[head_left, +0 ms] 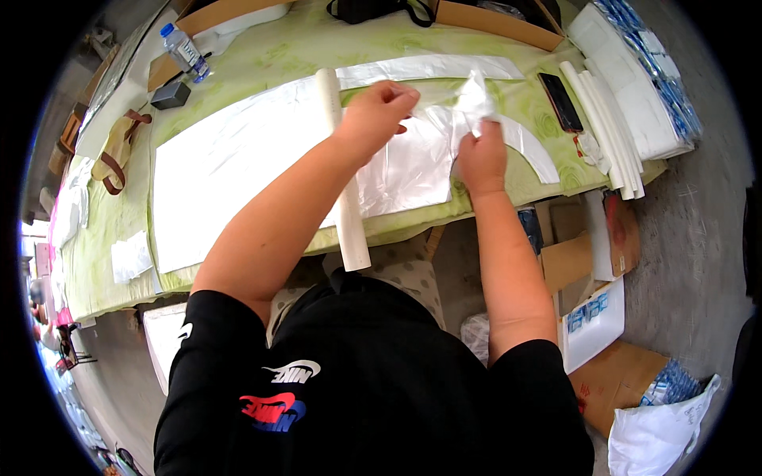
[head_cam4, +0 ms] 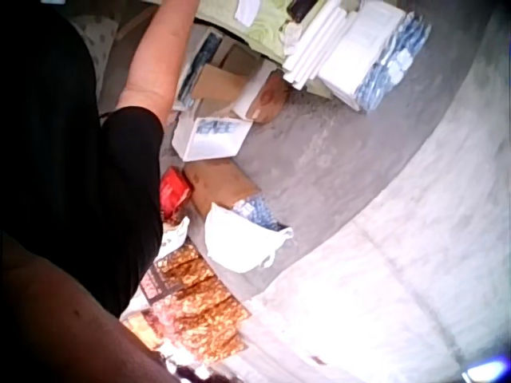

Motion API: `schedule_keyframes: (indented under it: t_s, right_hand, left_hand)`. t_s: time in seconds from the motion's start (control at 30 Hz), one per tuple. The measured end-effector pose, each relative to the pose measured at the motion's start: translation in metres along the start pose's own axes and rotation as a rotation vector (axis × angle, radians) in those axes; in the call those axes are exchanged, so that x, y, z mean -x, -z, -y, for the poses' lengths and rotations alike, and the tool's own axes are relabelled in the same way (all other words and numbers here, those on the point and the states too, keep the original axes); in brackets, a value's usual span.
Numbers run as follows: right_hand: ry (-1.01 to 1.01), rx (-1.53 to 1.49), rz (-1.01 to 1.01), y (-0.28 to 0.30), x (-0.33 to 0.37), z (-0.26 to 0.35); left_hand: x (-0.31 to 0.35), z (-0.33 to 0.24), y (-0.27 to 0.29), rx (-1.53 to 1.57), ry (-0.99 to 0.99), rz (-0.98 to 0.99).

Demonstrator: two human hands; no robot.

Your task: The person wraps a white rectangular object with clear plastic wrap on a green workbench. They repeatedly roll the wrap around the object, smooth it with their hands, and adjust the edges to secure the covering.

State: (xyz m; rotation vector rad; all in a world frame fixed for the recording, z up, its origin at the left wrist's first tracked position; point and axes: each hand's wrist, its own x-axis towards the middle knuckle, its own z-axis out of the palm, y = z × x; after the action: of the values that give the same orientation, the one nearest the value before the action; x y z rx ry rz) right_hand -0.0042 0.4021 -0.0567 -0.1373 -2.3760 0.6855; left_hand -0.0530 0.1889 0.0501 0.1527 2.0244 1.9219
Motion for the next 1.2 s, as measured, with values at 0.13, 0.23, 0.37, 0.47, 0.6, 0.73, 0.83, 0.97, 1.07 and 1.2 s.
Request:
schedule_keyframes:
  t_s: [0.13,0.23,0.37,0.47,0.6,0.73,0.83,0.97,1.07,1.2]
  right_hand:
    - [-0.315,-0.299,-0.152,0.008,-0.006,0.008]
    - [-0.467,-0.410,-0.143,0.025,-0.008,0.019]
    - [-0.443,-0.453,-0.083,0.021,-0.005,0.011]
    - [-0.387,-0.413,-0.075,0.018,-0.005,0.012]
    - [-0.353,-0.374,-0.080,0.016,-0.003,0.005]
    - [-0.285,-0.357,-0.043,0.021,-0.001,0.010]
    - [-0.031,-0.317,-0.025,0.025,0.020,0.033]
    - [0.338,-0.439,0.190,0.028,0.058,0.110]
    - [0.430,-0.568,0.394,0.020,0.073,0.158]
    - [0.539,-0.566,0.446,0.019,0.073,0.174]
  left_hand:
    - [0.041,-0.005,0.077,0.129,-0.181,-0.142]
    - [0.078,0.010,0.159,0.162,-0.158,-0.432]
    - [0.111,0.044,0.242,-0.360,0.177,-0.537]
    - [0.118,0.076,0.268,-0.845,-0.051,-0.696]
    - [0.105,0.068,0.219,-0.978,-0.692,-0.607]
    - [0.098,0.060,0.134,-0.692,-0.518,-0.168]
    - [0.104,0.085,0.111,-1.048,-0.334,-0.138]
    - [0.112,0.092,0.106,-1.313,-0.296,-0.098]
    - [0.109,0.070,0.118,-1.236,-0.280,-0.016]
    - [0.099,0.041,0.129,-1.004,-0.557,-0.015]
